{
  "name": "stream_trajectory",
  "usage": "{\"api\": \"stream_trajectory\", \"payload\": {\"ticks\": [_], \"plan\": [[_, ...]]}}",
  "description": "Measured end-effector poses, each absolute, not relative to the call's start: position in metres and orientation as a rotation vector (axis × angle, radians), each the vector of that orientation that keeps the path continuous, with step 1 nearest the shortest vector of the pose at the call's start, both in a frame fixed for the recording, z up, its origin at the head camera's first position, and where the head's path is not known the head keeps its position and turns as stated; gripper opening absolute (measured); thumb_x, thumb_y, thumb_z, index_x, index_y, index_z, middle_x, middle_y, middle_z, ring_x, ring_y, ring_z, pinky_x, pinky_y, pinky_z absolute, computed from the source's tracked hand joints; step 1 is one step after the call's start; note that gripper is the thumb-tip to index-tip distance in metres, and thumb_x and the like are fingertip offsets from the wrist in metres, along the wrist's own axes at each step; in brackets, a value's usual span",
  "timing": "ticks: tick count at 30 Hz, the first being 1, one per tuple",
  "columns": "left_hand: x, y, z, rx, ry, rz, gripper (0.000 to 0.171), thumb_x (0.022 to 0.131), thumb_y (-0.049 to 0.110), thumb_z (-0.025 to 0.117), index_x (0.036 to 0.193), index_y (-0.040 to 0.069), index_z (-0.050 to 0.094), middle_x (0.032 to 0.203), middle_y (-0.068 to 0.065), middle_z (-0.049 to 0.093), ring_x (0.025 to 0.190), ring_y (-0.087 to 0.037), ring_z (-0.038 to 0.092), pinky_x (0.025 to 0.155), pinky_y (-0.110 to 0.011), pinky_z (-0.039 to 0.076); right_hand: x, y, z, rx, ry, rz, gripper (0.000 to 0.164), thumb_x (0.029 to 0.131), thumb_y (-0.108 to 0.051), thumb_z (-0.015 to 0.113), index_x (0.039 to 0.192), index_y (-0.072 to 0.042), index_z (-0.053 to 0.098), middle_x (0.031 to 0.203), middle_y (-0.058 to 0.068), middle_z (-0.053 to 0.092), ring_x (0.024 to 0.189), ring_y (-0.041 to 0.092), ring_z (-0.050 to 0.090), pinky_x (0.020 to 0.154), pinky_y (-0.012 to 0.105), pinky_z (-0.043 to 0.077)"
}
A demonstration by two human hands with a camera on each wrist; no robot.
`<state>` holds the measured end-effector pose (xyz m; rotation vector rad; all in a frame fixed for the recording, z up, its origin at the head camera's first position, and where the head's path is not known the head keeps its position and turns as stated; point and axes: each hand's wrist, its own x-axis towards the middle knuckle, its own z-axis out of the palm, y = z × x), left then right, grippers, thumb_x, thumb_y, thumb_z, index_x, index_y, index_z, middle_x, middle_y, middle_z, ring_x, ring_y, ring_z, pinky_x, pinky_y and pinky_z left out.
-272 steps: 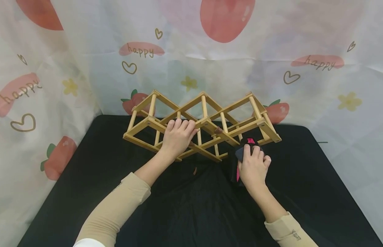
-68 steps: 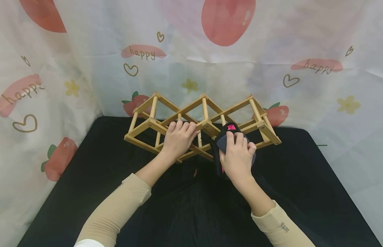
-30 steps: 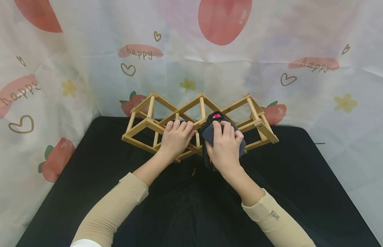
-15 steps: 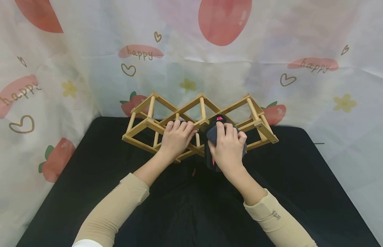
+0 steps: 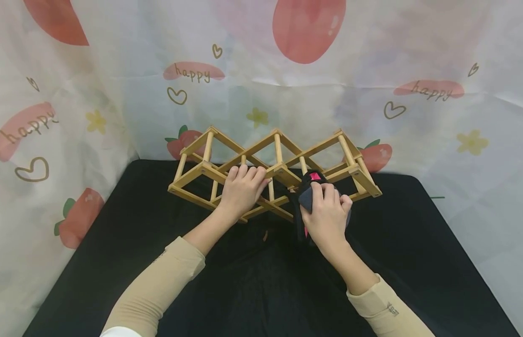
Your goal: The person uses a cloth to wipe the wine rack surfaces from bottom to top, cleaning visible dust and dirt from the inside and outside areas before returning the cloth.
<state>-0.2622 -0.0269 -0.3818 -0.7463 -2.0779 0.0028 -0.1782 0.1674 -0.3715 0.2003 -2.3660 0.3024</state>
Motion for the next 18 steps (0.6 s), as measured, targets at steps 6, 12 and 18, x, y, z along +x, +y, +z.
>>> {"api": "stream_trajectory", "payload": {"ticks": [6, 12, 18], "plan": [[-0.263, -0.026, -0.383, -0.746, -2.067, 0.001, 0.032, 0.099, 0.037, 0.030, 0.090, 0.011, 0.046, 0.075, -0.001, 0.046, 0.070, -0.020, 0.039, 0.071, -0.033, 0.029, -0.171, 0.174, -0.378, 0.206, -2.330, 0.320, 0.044, 0.068, -0.009, 0.074, 0.105, 0.001, 0.053, 0.095, 0.021, 0.050, 0.085, 0.037, 0.050, 0.074, 0.051, 0.023], [-0.263, -0.025, -0.383, -0.747, -2.075, -0.017, 0.031, 0.099, 0.037, 0.033, 0.091, 0.010, 0.046, 0.075, -0.002, 0.046, 0.070, -0.021, 0.038, 0.071, -0.034, 0.029, -0.166, 0.175, -0.379, 0.217, -2.324, 0.332, 0.041, 0.069, -0.009, 0.074, 0.103, 0.001, 0.053, 0.095, 0.022, 0.050, 0.087, 0.037, 0.051, 0.074, 0.051, 0.024], [-0.259, -0.027, -0.380, -0.744, -2.112, 0.003, 0.028, 0.097, 0.037, 0.039, 0.091, 0.010, 0.044, 0.074, -0.002, 0.045, 0.070, -0.020, 0.039, 0.073, -0.034, 0.029, -0.164, 0.175, -0.379, 0.229, -2.302, 0.343, 0.043, 0.067, -0.008, 0.075, 0.103, 0.002, 0.054, 0.095, 0.022, 0.050, 0.087, 0.037, 0.051, 0.073, 0.052, 0.024]]}}
